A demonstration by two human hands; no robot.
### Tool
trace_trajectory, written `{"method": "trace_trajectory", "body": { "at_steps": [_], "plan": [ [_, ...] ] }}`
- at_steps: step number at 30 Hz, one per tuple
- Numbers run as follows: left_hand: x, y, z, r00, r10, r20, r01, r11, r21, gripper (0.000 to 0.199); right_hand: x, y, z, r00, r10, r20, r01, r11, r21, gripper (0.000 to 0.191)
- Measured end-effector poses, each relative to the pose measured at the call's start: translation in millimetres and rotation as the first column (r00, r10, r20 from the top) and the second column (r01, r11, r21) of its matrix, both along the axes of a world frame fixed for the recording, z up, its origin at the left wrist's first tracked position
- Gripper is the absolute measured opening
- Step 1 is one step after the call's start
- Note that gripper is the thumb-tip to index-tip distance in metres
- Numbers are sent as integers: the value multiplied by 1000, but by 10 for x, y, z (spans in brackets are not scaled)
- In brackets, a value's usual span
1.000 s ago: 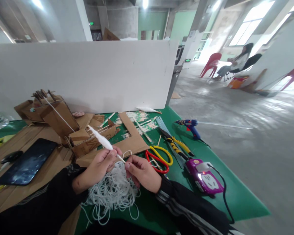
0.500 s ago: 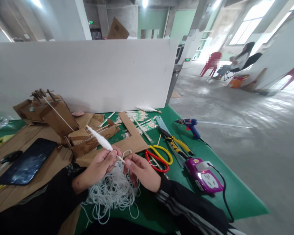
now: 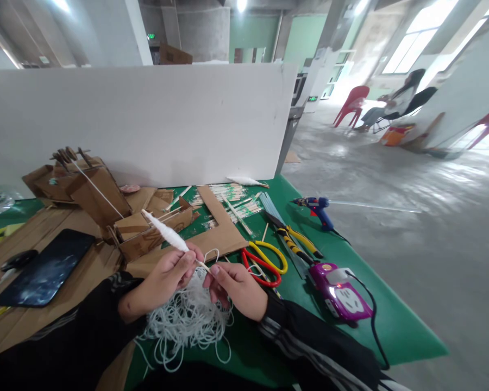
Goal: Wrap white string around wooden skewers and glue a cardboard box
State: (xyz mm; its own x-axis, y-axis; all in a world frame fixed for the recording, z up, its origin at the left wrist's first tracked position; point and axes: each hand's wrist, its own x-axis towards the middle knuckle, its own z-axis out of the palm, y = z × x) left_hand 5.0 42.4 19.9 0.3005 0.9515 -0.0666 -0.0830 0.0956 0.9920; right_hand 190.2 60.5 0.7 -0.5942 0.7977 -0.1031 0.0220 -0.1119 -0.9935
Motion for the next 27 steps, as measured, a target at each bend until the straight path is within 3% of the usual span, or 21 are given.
{"method": "trace_trajectory", "body": {
  "at_steps": [5,10,16,22,27],
  "plan": [
    [-2,-6,11,1000,2,-14,-1,1000,5,37,-9,-7,9,990,-138,-29,139,990,22,38],
    [-7,3,15,1000,-4,-12,3,1000,-10,39,-6,-18,8,999,-34,-8,34,999,16,49],
    [0,-4,10,1000,-8,-30,8,1000,-2,41,-15,-20,6,983,-174,-65,175,985,8,37],
    [-9,-6,24,1000,-2,-29,2,1000,10,38,-1,-18,14,999,-37,-14,37,999,23,47],
    [-6,-8,5,999,-6,-37,6,1000,12,37,-16,-24,15,987,-135,-82,134,991,-22,39]
  ]
}}
